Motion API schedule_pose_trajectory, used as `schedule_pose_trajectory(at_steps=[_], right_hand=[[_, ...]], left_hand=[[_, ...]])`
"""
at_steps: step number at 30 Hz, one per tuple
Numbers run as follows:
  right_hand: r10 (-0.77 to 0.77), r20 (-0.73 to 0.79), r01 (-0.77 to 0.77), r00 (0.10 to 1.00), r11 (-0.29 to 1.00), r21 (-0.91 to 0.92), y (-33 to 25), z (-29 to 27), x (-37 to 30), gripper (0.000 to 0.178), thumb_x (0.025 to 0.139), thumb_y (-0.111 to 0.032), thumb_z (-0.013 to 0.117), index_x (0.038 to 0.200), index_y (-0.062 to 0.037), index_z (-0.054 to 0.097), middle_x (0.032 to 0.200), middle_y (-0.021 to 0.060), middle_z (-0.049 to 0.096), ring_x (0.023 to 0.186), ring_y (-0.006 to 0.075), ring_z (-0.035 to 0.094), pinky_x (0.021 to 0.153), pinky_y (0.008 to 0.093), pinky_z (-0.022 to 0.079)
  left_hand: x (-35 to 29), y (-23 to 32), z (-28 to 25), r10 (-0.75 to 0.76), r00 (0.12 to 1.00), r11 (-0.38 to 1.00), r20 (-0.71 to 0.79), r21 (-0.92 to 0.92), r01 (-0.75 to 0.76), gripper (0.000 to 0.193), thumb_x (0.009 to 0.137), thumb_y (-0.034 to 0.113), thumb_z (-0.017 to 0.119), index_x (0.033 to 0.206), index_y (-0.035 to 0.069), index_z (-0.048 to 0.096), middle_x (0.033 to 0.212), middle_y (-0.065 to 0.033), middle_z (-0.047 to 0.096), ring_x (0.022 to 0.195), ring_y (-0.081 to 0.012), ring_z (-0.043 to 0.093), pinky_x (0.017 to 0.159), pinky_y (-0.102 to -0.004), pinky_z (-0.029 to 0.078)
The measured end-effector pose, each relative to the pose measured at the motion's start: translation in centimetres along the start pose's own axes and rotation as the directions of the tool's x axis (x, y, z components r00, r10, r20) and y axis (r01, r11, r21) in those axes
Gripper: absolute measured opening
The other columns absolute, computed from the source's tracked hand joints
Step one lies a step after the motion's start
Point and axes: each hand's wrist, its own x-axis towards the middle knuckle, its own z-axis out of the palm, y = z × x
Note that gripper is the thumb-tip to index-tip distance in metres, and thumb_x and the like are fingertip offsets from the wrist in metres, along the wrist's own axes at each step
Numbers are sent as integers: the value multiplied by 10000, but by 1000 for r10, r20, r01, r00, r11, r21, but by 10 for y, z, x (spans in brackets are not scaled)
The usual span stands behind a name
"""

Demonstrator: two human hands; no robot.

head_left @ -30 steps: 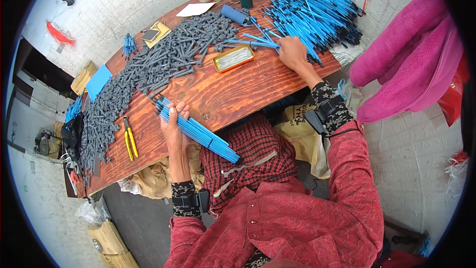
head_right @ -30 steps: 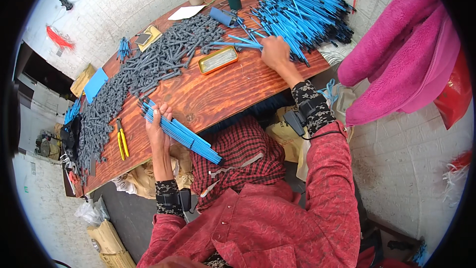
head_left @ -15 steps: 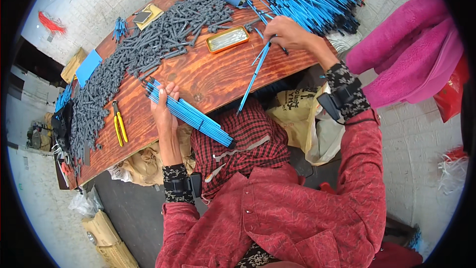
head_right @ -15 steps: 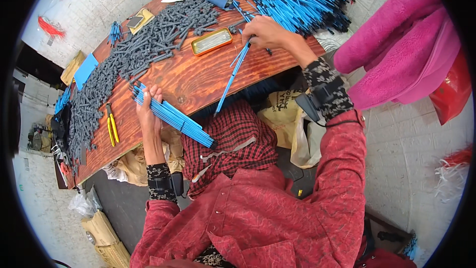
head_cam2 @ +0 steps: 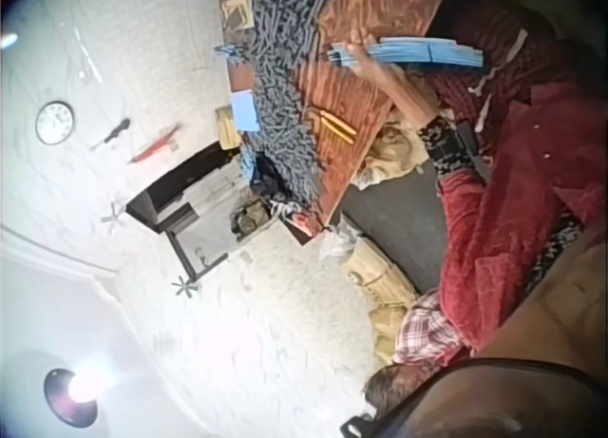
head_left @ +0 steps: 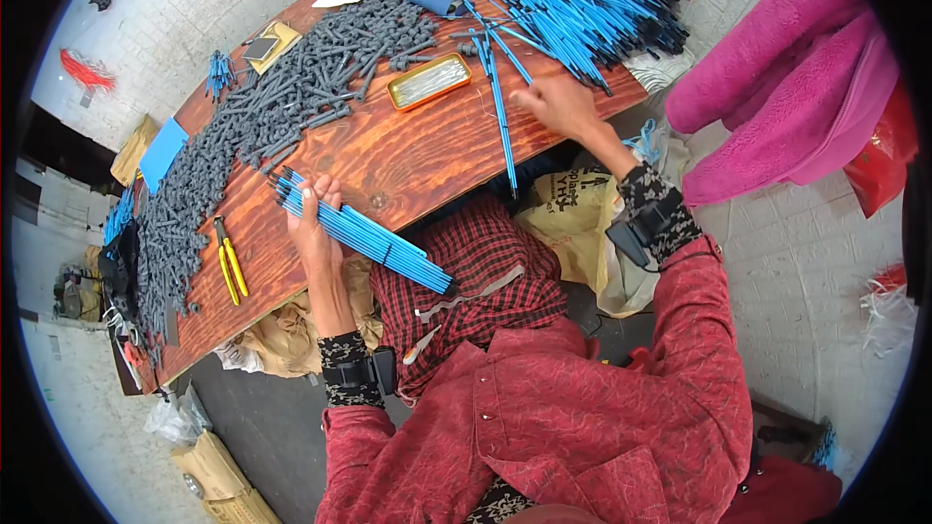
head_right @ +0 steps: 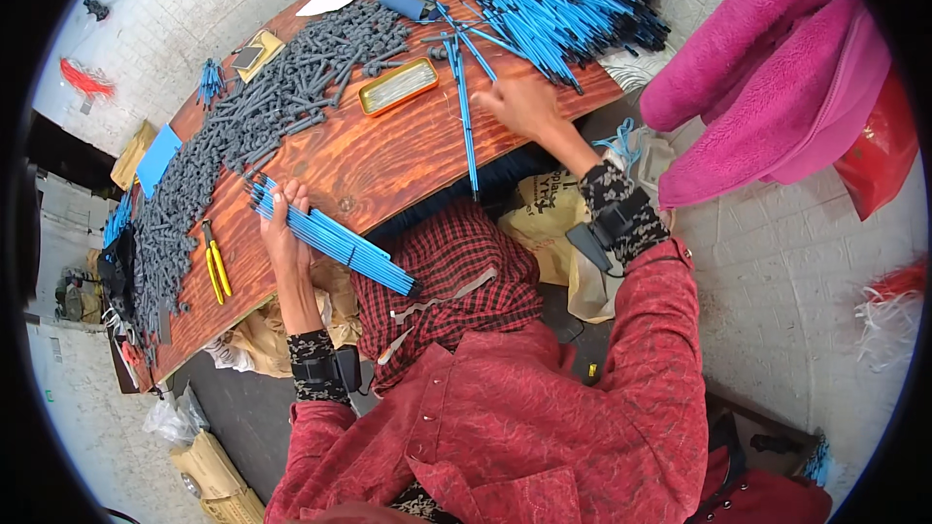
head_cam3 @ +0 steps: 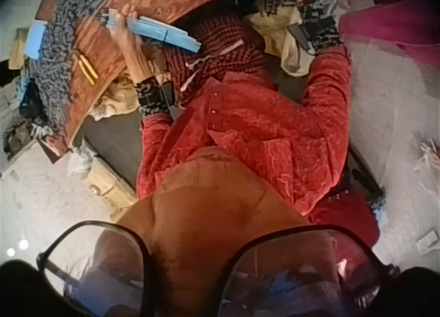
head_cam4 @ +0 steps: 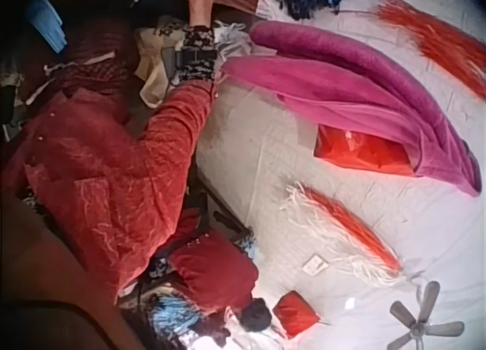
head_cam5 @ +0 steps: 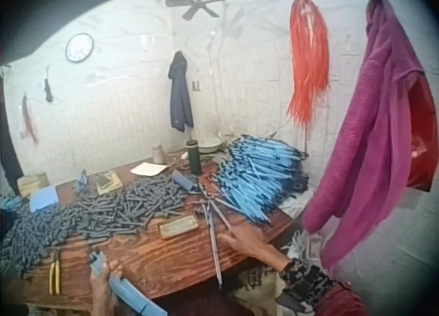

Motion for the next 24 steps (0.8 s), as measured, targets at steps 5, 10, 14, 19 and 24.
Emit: schedule_pose_trajectory(at_steps=[5,10,14,19,24], right_hand=[[-3,322,39,947,994,-106,-43,0,-55,745,948,-716,476,709,-69,756,722,176,706,736,368,708,662,487,537],[178,634,-456,753,835,307,-47,4,-102,594,997,-581,565,888,-22,735,775,85,741,672,130,709,622,318,544],[-22,653,-632,757,230,740,-21,41,-122,271,1024,-319,642,1095,-58,628,912,44,718,706,97,670,614,213,508],[-200,599,-551,775,251,796,-27,52,-149,208,988,-256,693,973,-58,630,857,45,703,767,75,648,647,219,505],[-162,480,-385,862,406,829,-37,62,-178,203,924,-164,759,862,-59,597,788,6,663,706,61,602,620,237,479]], left_hand=[[-4,4,2,14,1000,999,8,40,-14,454,1030,221,632,1372,-22,460,1279,-203,622,1165,-302,660,983,-389,574],[-3,1,8,36,999,997,9,72,-37,421,1045,243,603,1347,-8,450,1206,-209,652,1086,-302,693,934,-391,582],[-5,3,14,33,998,997,54,75,-37,347,1049,233,596,1294,12,488,1171,-197,669,1071,-287,700,912,-374,588],[-12,8,12,50,997,996,63,75,-55,321,1049,235,598,1268,18,506,1166,-195,674,1056,-289,707,903,-364,587],[-13,13,32,15,995,996,94,91,-23,318,1039,198,615,1278,15,511,1187,-205,685,1043,-270,720,862,-320,605]])
